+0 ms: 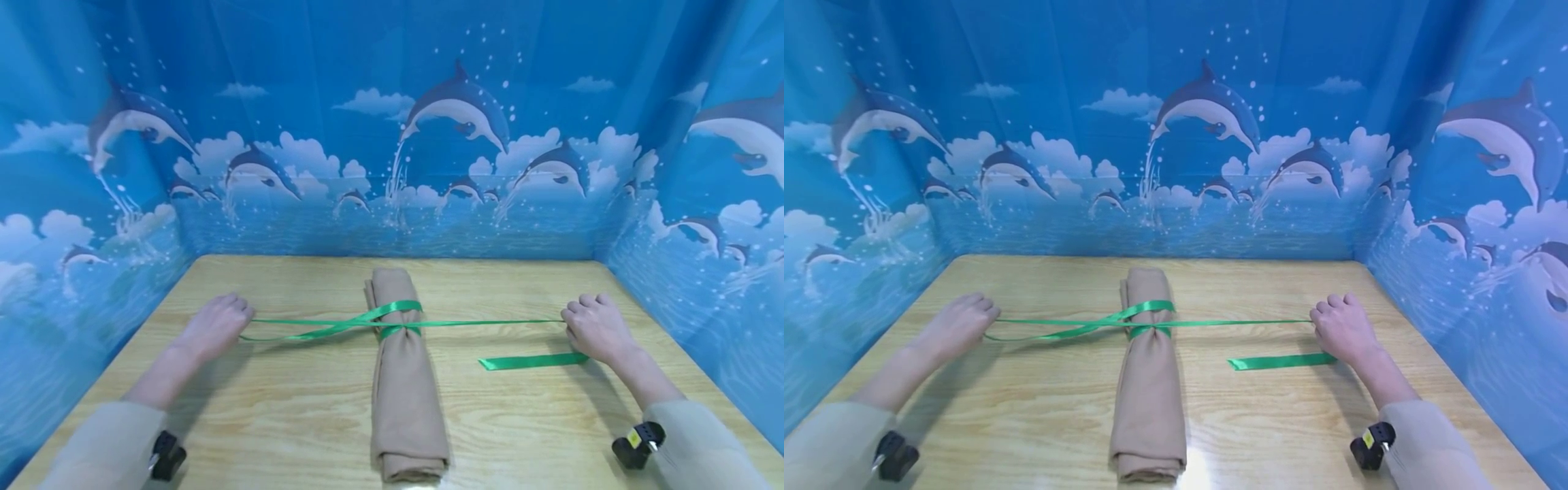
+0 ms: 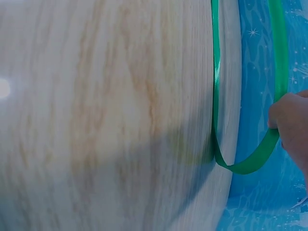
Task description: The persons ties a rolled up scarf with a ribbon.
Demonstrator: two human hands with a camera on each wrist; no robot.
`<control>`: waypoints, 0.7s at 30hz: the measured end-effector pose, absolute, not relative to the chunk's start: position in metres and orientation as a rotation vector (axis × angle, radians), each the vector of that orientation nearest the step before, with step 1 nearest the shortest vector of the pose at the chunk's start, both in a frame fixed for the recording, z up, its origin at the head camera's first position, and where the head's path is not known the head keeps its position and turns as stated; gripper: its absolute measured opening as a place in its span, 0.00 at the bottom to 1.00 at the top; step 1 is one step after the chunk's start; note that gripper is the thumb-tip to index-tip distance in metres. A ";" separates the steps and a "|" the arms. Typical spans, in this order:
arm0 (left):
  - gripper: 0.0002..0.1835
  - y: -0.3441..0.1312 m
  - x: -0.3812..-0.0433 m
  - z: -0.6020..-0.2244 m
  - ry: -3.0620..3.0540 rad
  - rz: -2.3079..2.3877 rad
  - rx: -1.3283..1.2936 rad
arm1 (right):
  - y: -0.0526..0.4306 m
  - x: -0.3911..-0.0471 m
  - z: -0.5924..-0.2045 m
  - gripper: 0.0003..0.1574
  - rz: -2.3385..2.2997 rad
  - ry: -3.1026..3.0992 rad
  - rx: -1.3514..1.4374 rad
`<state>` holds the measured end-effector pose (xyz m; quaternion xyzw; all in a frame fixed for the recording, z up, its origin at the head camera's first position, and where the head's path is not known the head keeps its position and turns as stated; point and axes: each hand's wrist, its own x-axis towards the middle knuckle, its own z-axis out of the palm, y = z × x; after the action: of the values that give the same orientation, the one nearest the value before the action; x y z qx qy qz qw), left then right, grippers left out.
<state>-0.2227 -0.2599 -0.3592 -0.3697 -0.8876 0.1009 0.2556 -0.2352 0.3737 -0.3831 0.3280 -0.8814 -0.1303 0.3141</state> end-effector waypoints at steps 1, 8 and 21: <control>0.18 -0.261 -0.223 -0.358 -2.410 0.276 -1.012 | 0.374 -0.236 -0.383 0.08 -0.337 -2.317 0.867; 0.16 -0.264 -0.225 -0.357 -2.389 0.318 -1.057 | 0.376 -0.234 -0.385 0.09 -0.330 -2.292 0.881; 0.15 -0.269 -0.221 -0.352 -2.461 0.280 -1.061 | 0.379 -0.239 -0.389 0.17 -0.289 -2.226 0.907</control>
<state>-0.2209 -0.2692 -0.3523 -0.3840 -0.8906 0.1012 0.2218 -0.2394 0.3787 -0.3886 0.3505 -0.8605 -0.1117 0.3525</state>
